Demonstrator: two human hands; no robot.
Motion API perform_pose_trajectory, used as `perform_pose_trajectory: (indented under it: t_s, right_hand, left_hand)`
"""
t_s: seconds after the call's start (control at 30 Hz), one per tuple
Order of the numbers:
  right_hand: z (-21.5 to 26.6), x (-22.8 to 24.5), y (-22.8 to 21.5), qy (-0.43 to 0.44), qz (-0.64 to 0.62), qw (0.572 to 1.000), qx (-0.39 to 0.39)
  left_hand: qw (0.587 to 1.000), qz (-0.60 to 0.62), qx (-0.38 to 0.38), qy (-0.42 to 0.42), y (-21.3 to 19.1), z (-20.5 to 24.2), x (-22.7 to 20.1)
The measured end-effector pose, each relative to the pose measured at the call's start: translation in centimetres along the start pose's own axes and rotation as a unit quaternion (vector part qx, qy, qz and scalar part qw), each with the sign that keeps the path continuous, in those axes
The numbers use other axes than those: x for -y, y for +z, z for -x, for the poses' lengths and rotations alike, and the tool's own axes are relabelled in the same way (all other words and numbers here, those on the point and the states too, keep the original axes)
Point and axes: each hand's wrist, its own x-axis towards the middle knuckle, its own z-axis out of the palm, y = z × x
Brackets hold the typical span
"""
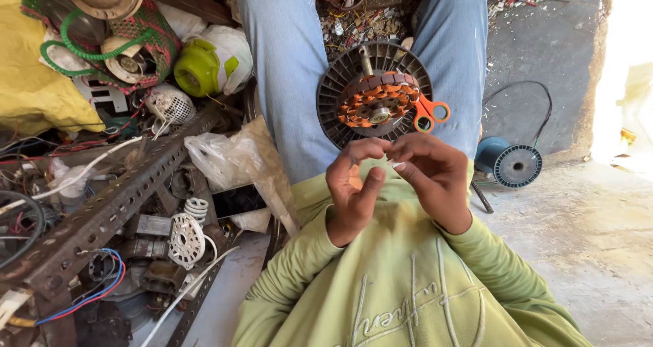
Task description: The person sits on the floor and works on a motor stator, using a soldering iron to heat and adjust copper windings. They repeatedly cut and trim wires with orange-handled scissors and manipulate the windings by hand.
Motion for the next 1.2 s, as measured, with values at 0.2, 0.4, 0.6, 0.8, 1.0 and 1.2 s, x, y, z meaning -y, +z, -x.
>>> perform_pose_trajectory:
  t_s: [0.2,0.4,0.6,0.8,1.0,1.2]
  right_hand:
    - [-0.8,2.7,-0.1,-0.092,0.224,0.969,0.039]
    - [-1.7,4.1,-0.3,-0.060,0.356,0.929,0.081]
    - [-0.6,-0.7,-3.2,0.058,-0.027,0.996,0.056]
    - [0.0,-3.3,-3.8,0.061,-0.186,0.979,0.048]
    - [0.6,-3.4,-2.7,0.012,-0.196,0.980,0.041]
    - [0.8,-2.3,-2.3,-0.016,-0.044,0.999,0.024]
  left_hand:
    - [0.971,-0.210,0.117,-0.006,-1.2,-1.5,-1.7]
    - [0.975,-0.168,0.137,-0.046,-1.7,-1.3,-1.0]
    - [0.987,0.049,0.083,-0.125,-0.4,0.2,0.4]
    - [0.998,-0.004,0.010,-0.062,1.1,0.8,0.4]
    - [0.995,-0.102,0.019,-0.012,0.8,1.0,-0.3]
    - [0.980,-0.190,0.054,0.029,-0.1,0.2,-0.9]
